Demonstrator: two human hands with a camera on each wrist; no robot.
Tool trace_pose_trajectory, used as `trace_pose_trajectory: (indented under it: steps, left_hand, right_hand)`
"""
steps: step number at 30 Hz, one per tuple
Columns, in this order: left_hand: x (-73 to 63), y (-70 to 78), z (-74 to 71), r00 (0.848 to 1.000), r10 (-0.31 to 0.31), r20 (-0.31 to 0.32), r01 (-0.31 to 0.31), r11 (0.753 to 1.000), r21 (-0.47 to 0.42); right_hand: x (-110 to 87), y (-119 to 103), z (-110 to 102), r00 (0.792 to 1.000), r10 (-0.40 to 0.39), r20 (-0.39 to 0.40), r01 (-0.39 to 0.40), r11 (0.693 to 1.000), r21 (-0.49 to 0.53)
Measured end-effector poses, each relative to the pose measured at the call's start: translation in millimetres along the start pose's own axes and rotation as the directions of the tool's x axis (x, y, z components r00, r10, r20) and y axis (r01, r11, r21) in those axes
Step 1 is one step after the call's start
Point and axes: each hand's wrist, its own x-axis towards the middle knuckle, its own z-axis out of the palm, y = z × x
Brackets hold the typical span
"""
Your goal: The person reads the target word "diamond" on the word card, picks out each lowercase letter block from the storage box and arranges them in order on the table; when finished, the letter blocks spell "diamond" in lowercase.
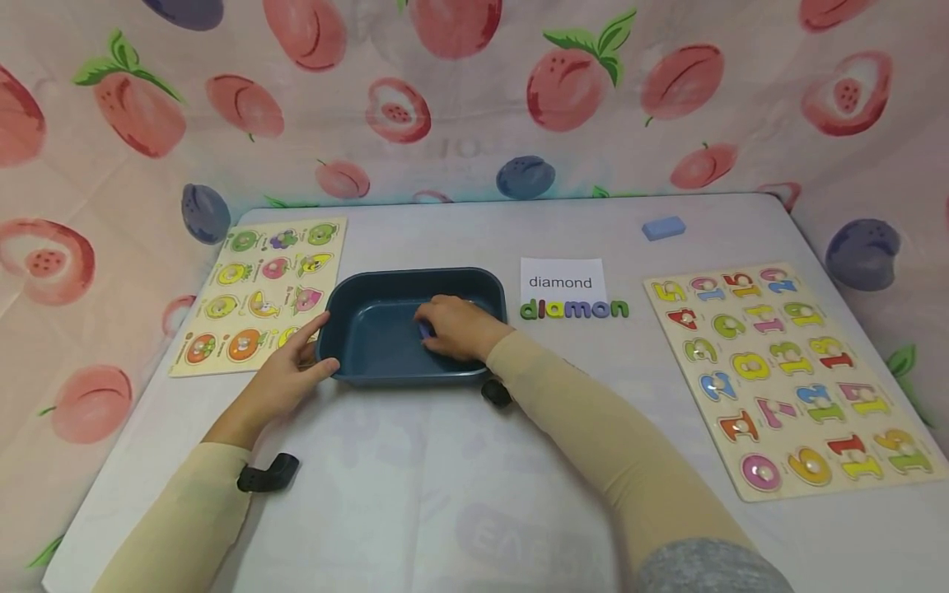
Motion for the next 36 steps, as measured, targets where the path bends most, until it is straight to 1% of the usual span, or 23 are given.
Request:
trace_pose_trajectory:
  steps: [5, 9, 12, 19, 36]
  left_hand:
    - [0.2, -0.1, 0.1, 1.0, -0.012, -0.001, 0.012, 1.0, 0.008]
    - [0.3, -0.2, 0.1, 1.0, -0.016, 0.0, 0.016, 1.0, 0.009]
    - [0.4, -0.2, 0.0, 1.0, -0.015, -0.001, 0.015, 1.0, 0.01]
    - [0.4, -0.4, 0.2, 1.0, -0.003, 0.0, 0.003, 1.0, 0.007]
    - [-0.4, 1.2, -0.3, 1.0, -0.003, 0.002, 0.003, 1.0, 0.006]
  right_hand:
    - [-0.9, -0.1, -0.9, 0.999, -0.018, -0.027, 0.019, 0.999, 0.04]
    - [-0.4, 0.2, -1.4, 1.0, -0.016, -0.021, 0.017, 0.999, 0.048]
    - [0.2, 0.5, -1.5, 1.0, 0.0, -0.005, 0.0, 0.998, 0.056]
    - [1.8, 1.4, -2.6, 0.998, 0.058, 0.002, -0.058, 0.995, 0.085]
    - [2.1, 1.2, 0.0, 0.998, 0.063, 0.021, -0.064, 0.997, 0.044]
